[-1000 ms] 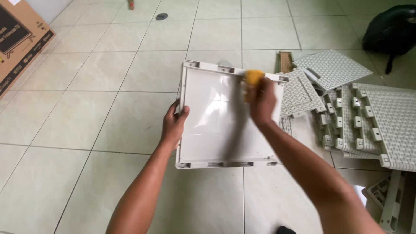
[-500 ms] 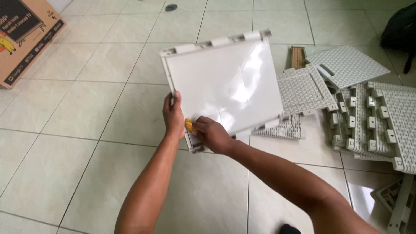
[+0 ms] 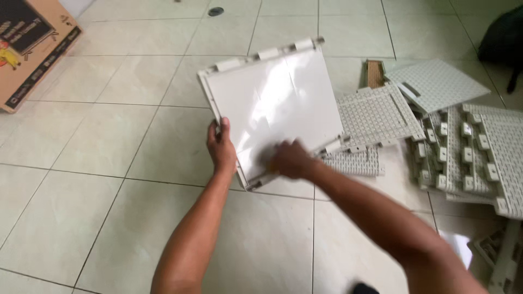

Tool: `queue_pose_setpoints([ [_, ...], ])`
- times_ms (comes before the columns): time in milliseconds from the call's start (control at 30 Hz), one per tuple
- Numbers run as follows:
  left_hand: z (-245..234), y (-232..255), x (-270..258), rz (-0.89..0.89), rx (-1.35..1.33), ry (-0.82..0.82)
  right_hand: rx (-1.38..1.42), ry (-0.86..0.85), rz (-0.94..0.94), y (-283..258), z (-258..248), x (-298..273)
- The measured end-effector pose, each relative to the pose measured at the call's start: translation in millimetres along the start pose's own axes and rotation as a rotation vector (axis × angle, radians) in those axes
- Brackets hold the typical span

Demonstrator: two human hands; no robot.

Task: The person assembles a white woven plastic storage unit by snapping together side panels and a base, then cleans one panel with a yellow sponge. The person handles multiple panels and a sponge on a tiled floor.

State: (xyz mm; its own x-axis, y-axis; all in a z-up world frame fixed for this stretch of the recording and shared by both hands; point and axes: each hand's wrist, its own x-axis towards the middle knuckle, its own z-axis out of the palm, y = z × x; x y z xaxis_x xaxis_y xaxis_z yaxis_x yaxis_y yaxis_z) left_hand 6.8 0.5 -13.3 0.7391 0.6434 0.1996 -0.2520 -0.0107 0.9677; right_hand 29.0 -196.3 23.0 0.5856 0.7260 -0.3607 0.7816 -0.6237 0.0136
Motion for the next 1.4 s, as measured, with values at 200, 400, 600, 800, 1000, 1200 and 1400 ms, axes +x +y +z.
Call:
queue_pose_setpoints([
  [200, 4, 14, -4, 0.068, -0.076, -0.052, 0.465, 0.605, -0.213, -4, 11, -11],
  [400, 8, 32, -7, 0.093, -0.101, -0.097, 0.235, 0.459, -0.235, -7, 33, -6],
  [600, 2, 58, -3, 0.184, -0.048, -0.123, 0.033, 0.389, 0.126, 92, 37, -31],
  [800, -12, 71, -9, 0.275, 0.17, -0.214, 0.077, 0.389, 0.606, 166, 72, -69],
  [1000, -4, 65, -16, 0.243, 0.207, -0.24, 0.318, 1.001, 0.096, 93, 59, -36],
  [1200, -8, 68, -15, 0.359, 0.188, -0.225, 0.141, 0.941, -0.112, 67, 94, -33],
  [1400, -17, 76, -7, 0.331, 0.269, -0.19, 0.358, 0.736, 0.529, 135, 112, -56],
])
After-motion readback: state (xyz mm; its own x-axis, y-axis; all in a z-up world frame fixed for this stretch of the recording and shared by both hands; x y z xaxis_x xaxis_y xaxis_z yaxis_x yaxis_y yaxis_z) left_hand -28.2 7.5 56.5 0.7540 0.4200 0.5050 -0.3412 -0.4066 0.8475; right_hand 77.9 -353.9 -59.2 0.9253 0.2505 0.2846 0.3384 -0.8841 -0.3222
